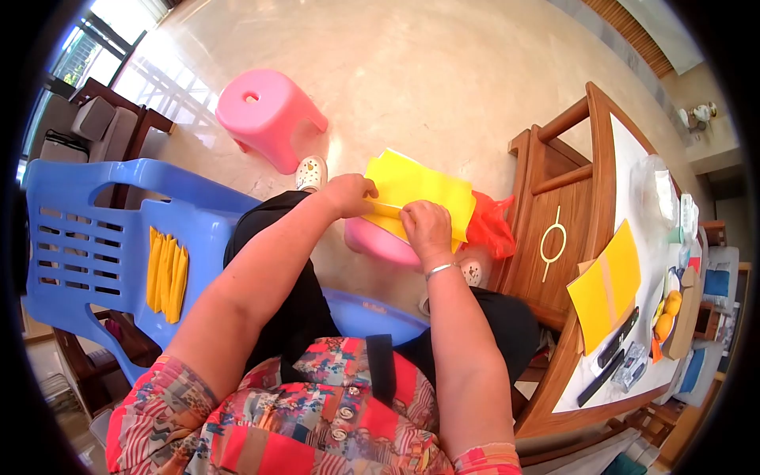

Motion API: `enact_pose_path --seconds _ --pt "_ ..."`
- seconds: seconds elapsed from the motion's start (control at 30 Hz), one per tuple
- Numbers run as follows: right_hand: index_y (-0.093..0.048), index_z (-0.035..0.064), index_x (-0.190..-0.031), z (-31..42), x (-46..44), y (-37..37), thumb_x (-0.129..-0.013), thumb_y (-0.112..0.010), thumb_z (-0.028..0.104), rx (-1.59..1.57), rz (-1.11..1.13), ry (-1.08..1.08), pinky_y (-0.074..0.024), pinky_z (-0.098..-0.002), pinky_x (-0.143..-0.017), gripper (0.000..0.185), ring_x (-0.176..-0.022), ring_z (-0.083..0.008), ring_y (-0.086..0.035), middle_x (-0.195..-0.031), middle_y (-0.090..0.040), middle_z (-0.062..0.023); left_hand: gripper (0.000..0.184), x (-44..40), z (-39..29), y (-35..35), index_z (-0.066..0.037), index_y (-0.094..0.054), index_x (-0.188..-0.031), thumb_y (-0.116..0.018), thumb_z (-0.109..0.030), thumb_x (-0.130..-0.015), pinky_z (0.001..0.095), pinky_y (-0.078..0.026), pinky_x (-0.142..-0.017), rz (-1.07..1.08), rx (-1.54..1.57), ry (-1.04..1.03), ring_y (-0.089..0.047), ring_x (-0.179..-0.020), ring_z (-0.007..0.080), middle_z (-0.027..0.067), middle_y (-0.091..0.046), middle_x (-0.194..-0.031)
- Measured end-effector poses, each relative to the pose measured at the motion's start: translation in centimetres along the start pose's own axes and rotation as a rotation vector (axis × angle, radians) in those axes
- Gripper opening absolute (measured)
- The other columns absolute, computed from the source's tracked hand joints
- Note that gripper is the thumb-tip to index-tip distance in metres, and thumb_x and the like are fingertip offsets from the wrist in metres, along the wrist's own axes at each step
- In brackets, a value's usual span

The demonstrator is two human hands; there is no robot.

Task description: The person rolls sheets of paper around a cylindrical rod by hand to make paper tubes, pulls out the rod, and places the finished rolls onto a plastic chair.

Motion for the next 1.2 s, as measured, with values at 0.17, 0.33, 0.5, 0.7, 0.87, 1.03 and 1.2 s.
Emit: enact_pose_path --seconds 0.17,0.33,0.5,0.7,0.87,1.03,1.2 --pt "-0.076 0.0103 -0.093 -2.7 -0.4 0.1 -0.087 -0.075 0.024 0.049 0.139 -0.142 -0.0506 -0.0441 -0.086 0.016 -0.093 -0.0310 -0.069 -0.096 -0.075 -0.0100 0.026 -0.8 1.2 -0.4 -0.011 -0.077 -0.106 -0.063 -0.026 -0.090 0.0429 -0.055 -0.093 -0.040 0.025 0.066 -0.071 -0.104 0.0314 0.0133 -0.075 -0.107" --pt "-0.077 0.0092 -0.104 -6.5 -0.1 1.0 -0.087 -0.072 0.026 -0.059 0.334 -0.365 -0.0536 -0.0418 -0.093 0.024 -0.099 -0.0333 -0.070 -0.102 -0.075 -0.0153 0.026 -1.1 1.6 -0.8 -0.011 -0.077 -0.105 -0.061 -0.027 -0.092 0.0431 -0.055 -0.093 -0.061 0.016 0.082 -0.071 -0.104 0.0315 0.0126 -0.076 -0.107" --pt "-0.076 0.0087 -0.107 -9.9 0.8 1.5 -0.091 -0.070 0.028 -0.129 0.391 -0.559 -0.0548 -0.0416 -0.093 0.026 -0.103 -0.0338 -0.071 -0.108 -0.075 -0.0170 0.027 -1.2 1.7 -0.8 -0.012 -0.077 -0.108 -0.060 -0.027 -0.094 0.0429 -0.055 -0.094 -0.022 0.008 0.106 -0.070 -0.107 0.0309 0.0116 -0.075 -0.110" --pt "-0.075 0.0070 -0.107 -10.0 0.8 0.9 -0.093 -0.070 0.026 -0.065 0.350 -0.542 -0.0554 -0.0400 -0.090 0.025 -0.101 -0.0316 -0.072 -0.105 -0.075 -0.0171 0.028 -1.1 1.9 -1.5 -0.015 -0.076 -0.113 -0.058 -0.028 -0.097 0.0426 -0.055 -0.095 0.017 -0.041 0.175 -0.070 -0.110 0.0280 0.0080 -0.075 -0.117" --pt "-0.075 0.0097 -0.108 -10.2 1.1 0.7 -0.094 -0.067 0.027 -0.044 0.374 -0.584 -0.0552 -0.0416 -0.092 0.024 -0.106 -0.0331 -0.070 -0.111 -0.075 -0.0156 0.024 -0.8 1.6 -1.2 -0.016 -0.076 -0.111 -0.059 -0.024 -0.095 0.0418 -0.053 -0.098 -0.106 -0.023 0.194 -0.069 -0.113 0.0286 0.0100 -0.073 -0.115" --pt "-0.075 0.0101 -0.108 -9.8 1.2 0.9 -0.094 -0.066 0.025 -0.055 0.346 -0.642 -0.0557 -0.0400 -0.092 0.022 -0.105 -0.0313 -0.071 -0.111 -0.076 -0.0134 0.021 -0.2 -0.7 0.1 -0.016 -0.075 -0.106 -0.062 -0.018 -0.090 0.0424 -0.052 -0.096 -0.227 -0.118 -0.051 -0.068 -0.108 0.0293 0.0096 -0.072 -0.109" --pt "-0.074 0.0103 -0.107 -9.7 1.1 0.8 -0.094 -0.067 0.024 -0.055 0.326 -0.620 -0.0559 -0.0400 -0.091 0.021 -0.104 -0.0309 -0.071 -0.111 -0.076 -0.0131 0.021 0.6 -3.3 -1.4 -0.017 -0.075 -0.104 -0.061 -0.016 -0.088 0.0411 -0.051 -0.090 -0.141 -0.263 -0.181 -0.069 -0.103 0.0282 0.0093 -0.072 -0.106"
Point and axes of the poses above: each hand's wrist, its own x-axis away from the middle knuckle, its own y-axis out of the back of the hand, z = x × y, the point moved 8 cm from there along -x, towards the middle knuckle
